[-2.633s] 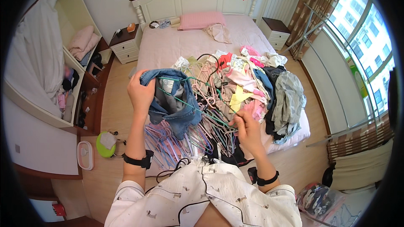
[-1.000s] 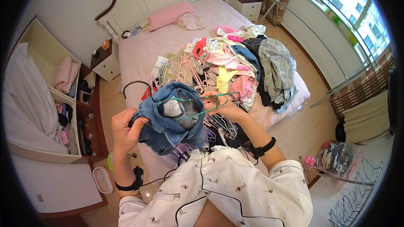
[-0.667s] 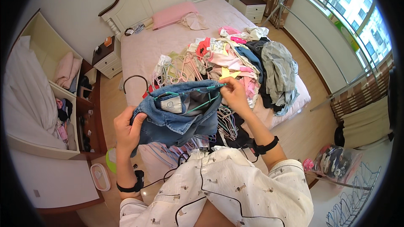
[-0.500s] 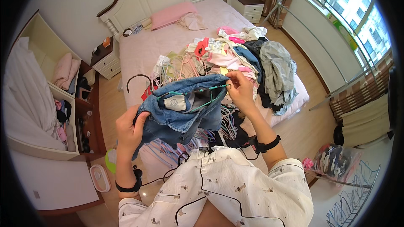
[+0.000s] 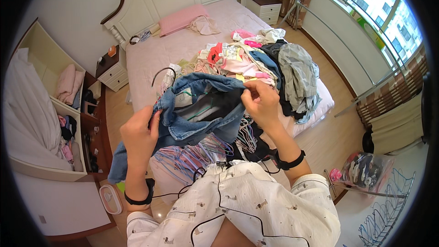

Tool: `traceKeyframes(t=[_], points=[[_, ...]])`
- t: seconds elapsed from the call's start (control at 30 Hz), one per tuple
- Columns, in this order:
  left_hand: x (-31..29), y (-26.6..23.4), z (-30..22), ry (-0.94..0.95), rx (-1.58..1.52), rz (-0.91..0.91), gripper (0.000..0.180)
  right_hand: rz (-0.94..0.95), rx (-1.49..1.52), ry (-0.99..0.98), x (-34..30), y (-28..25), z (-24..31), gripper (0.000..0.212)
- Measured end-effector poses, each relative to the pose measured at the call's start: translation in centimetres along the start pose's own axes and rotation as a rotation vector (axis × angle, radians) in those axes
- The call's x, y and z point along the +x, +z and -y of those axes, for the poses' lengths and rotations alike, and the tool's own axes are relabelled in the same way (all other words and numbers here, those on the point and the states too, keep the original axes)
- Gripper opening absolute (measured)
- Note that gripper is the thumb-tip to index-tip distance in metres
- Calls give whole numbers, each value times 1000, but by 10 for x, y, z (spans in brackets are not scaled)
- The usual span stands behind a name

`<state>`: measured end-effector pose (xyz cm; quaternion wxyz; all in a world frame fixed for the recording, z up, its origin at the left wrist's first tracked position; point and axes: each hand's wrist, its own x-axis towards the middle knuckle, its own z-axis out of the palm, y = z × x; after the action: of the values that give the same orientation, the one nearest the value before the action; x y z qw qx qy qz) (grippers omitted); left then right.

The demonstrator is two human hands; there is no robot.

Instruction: The person hangs clothes, including jeans and children's sweaters, onto plastic hangers by hand and places them on a metal drying rack.

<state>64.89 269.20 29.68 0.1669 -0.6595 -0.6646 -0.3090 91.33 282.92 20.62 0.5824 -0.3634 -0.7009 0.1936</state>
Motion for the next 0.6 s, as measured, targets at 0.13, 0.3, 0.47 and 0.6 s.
traceKeyframes(t=[0.13,0.3,0.47,0.6], points=[[-7,5,5,-63,46,-51,13,199,148,-60,-24,-2,26,14],[-18,12,22,-110,-32,-177,11,702,317,47,-45,-12,45,13],[-29,4,42,-81,-259,-114,10,448,105,-184,-13,-8,30,27],[-32,4,41,-60,-336,-107,10,439,-43,-339,28,2,22,49]])
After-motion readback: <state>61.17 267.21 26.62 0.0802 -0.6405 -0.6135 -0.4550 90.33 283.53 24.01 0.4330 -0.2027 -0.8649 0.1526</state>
